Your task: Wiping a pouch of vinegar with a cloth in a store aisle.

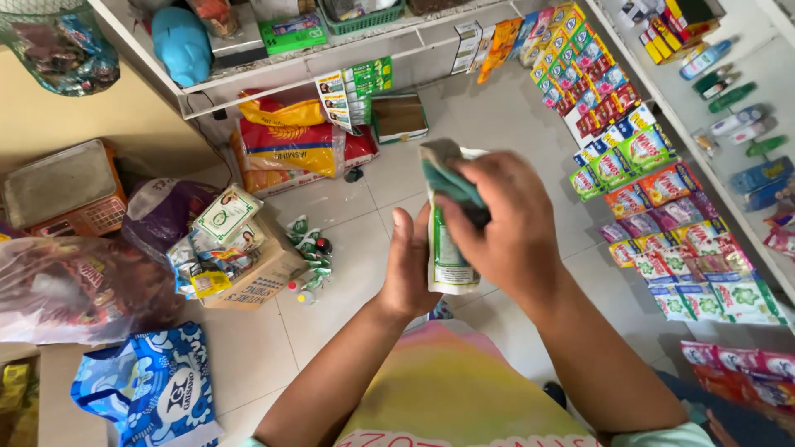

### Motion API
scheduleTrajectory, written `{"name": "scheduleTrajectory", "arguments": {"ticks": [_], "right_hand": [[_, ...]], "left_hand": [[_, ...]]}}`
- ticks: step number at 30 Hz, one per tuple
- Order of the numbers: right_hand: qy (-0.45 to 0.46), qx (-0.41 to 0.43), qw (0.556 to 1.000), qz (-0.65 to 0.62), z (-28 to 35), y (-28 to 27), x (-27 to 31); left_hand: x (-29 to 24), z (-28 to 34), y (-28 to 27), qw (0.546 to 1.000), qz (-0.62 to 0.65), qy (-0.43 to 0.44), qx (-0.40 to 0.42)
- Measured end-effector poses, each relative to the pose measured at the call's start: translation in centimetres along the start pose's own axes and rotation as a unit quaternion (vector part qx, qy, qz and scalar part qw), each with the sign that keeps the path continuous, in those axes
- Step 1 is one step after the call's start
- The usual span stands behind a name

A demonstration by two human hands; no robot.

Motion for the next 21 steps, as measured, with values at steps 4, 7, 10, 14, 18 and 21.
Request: {"name": "scheduleTrajectory", "arguments": {"ticks": [4, 7, 10, 14, 18, 21], "right_hand": [[0.105, 0.136, 0.985, 0.033, 0.8, -0.7, 0.0], [0.036, 0.196, 0.980, 0.018, 1.6, -0.9, 0.2], [0.023, 0.214, 0.976, -0.025, 1.6, -1.3, -0.4], [0.035, 0.221, 0.973, -0.047, 0.7, -2.7, -2.9], [0.080, 0.153, 0.983, -0.069, -1.4, -4.6, -6.3], [0.011, 0.087, 0.996, -0.023, -2.7, -4.9, -8.3]], "left_hand": [[-0.3, -2.1, -0.1, 0.999, 0.022, 0.039, -0.030], [-1.9, -3.8, 1.4, 0.998, 0.021, 0.049, -0.015], [-3.0, -5.0, 2.1, 0.991, -0.016, 0.113, -0.064], [-0.4, -6.2, 1.2, 0.996, 0.031, 0.070, -0.053], [4.0, -6.5, -1.3, 0.986, 0.062, 0.030, -0.151], [5.5, -7.4, -0.6, 0.990, 0.125, 0.059, -0.036]]}}
Point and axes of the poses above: each hand's wrist, its own z-axis away from the middle knuckle, its own y-axis out of the palm, x = y × z, the point moved 3 cm from there along -z, towards the middle knuckle, and after that the axes turned 6 degrees about -z, right-handed, at the moved point
